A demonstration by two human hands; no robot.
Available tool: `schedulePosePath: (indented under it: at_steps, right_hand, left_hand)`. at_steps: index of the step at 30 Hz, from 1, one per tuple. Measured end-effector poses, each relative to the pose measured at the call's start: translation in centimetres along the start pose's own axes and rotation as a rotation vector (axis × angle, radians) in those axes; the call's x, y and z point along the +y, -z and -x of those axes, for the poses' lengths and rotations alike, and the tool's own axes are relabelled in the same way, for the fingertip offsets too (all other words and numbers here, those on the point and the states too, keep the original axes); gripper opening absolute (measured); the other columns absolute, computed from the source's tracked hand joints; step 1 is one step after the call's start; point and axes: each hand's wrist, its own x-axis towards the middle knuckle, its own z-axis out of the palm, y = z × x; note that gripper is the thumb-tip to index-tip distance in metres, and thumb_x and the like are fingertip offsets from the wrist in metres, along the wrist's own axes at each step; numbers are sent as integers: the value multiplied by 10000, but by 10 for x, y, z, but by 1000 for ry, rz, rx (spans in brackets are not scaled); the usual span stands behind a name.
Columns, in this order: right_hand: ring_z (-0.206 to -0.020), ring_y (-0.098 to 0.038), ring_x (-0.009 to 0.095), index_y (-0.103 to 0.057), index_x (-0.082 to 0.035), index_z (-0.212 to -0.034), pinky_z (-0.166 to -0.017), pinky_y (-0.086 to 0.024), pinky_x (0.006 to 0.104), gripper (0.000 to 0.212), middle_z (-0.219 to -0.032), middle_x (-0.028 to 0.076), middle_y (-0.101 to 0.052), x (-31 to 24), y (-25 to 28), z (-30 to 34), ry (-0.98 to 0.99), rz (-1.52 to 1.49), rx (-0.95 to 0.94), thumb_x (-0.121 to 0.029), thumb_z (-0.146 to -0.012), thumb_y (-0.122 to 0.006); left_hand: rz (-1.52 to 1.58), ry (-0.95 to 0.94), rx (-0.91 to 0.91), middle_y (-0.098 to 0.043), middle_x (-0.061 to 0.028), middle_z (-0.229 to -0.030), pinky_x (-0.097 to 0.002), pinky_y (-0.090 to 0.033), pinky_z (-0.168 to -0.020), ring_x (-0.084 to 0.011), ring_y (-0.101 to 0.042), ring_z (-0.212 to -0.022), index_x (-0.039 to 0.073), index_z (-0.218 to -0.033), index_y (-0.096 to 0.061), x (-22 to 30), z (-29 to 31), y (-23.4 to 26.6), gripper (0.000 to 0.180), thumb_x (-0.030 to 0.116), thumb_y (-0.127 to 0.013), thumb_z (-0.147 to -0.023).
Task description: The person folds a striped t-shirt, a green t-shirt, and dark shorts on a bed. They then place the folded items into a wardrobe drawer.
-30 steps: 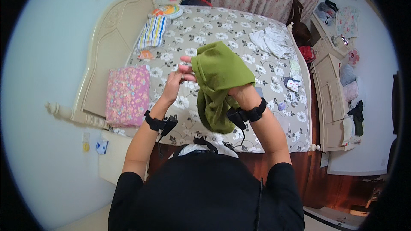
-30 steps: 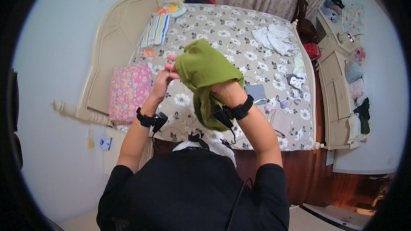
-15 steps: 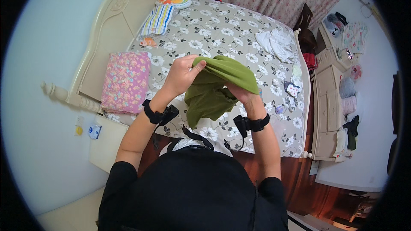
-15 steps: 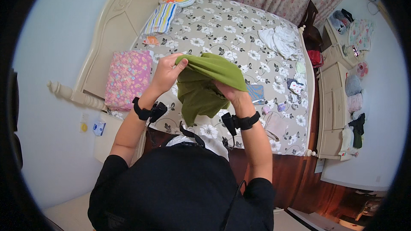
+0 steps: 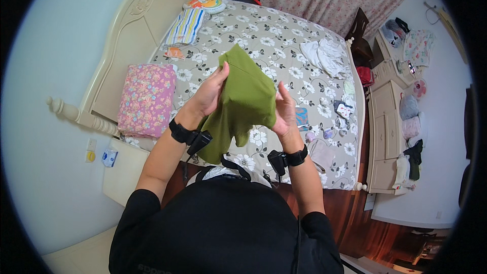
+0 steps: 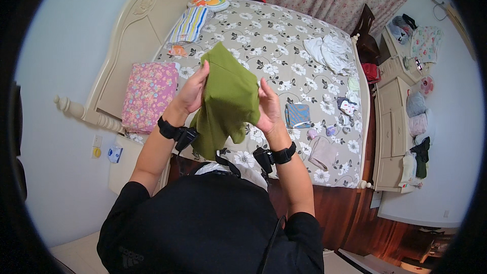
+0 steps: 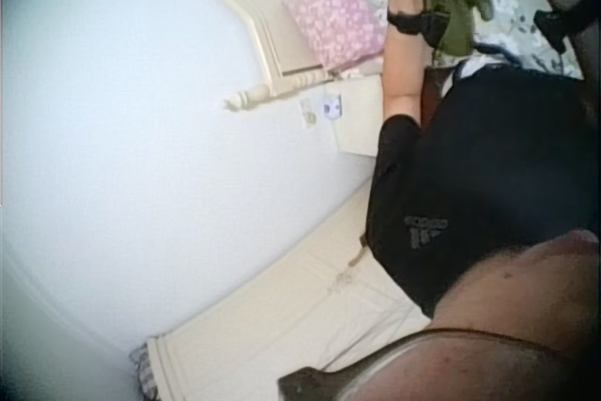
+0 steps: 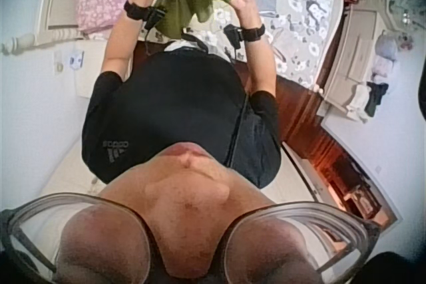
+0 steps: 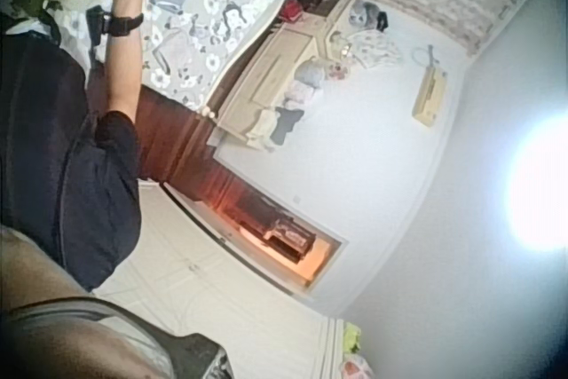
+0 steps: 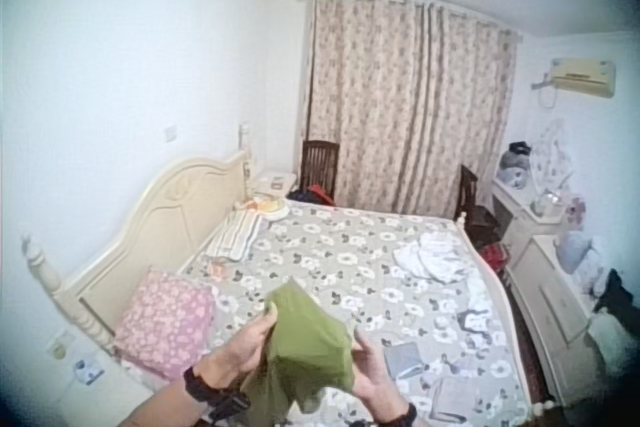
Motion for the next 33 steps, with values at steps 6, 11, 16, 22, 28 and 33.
schedulePosePath:
  at_steps: [6,11,16,22,28,33]
  right_hand:
    - [-1119,-620,245,-594,-17,-1199,-985,-492,409,304,-1248,143,-627,-9,-26,4,302,366,117,-227,-981,-574]
    - [-923,-653,115,-586,21,-1161,-837,-527,285,261,-1046,74,-692,-6,-77,-3,333,1005,124,-173,-986,-583]
    - [-929,-650,103,-574,36,-1189,-834,-522,252,308,-1076,82,-682,-11,-134,-12,258,1056,-87,-182,-975,-607]
    - [-868,-676,124,-580,38,-1173,-797,-542,246,325,-1026,100,-689,-59,-186,-9,451,1139,-153,-168,-928,-639]
    - [-1028,-608,147,-605,25,-1190,-921,-453,301,346,-1075,91,-675,-149,-130,-21,446,1409,234,-232,-958,-593]
    - [-1001,-636,150,-555,53,-1313,-885,-496,299,484,-1131,113,-692,-98,-12,-1,146,1774,499,-243,-942,-648]
  left_hand:
    - [48,-183,-54,-495,-68,-1387,-362,-382,-1091,-188,-487,-1277,52,-1440,-351,2,5,14,488,252,-512,-1026]
    - [-141,-258,-103,-477,-76,-1407,-376,-358,-1108,-204,-469,-1296,42,-1443,-341,-4,6,28,649,165,-694,-912]
    - [-449,-221,-258,-490,-132,-1393,-417,-357,-1111,-244,-479,-1304,24,-1448,-303,-56,-6,35,853,257,-812,-805]
    - [-1728,-316,-539,-681,-111,-1001,-434,-393,-980,-243,-618,-1065,78,-1136,-649,-100,-18,74,582,484,-775,-738]
    - [-1764,298,-387,-712,-83,-894,-362,-455,-848,-195,-643,-873,51,-1031,-706,-33,-37,83,369,366,-689,-841]
    - [-530,135,-175,-688,-64,-1072,-277,-465,-883,-128,-615,-1003,-31,-1140,-654,14,-23,59,382,304,-615,-960]
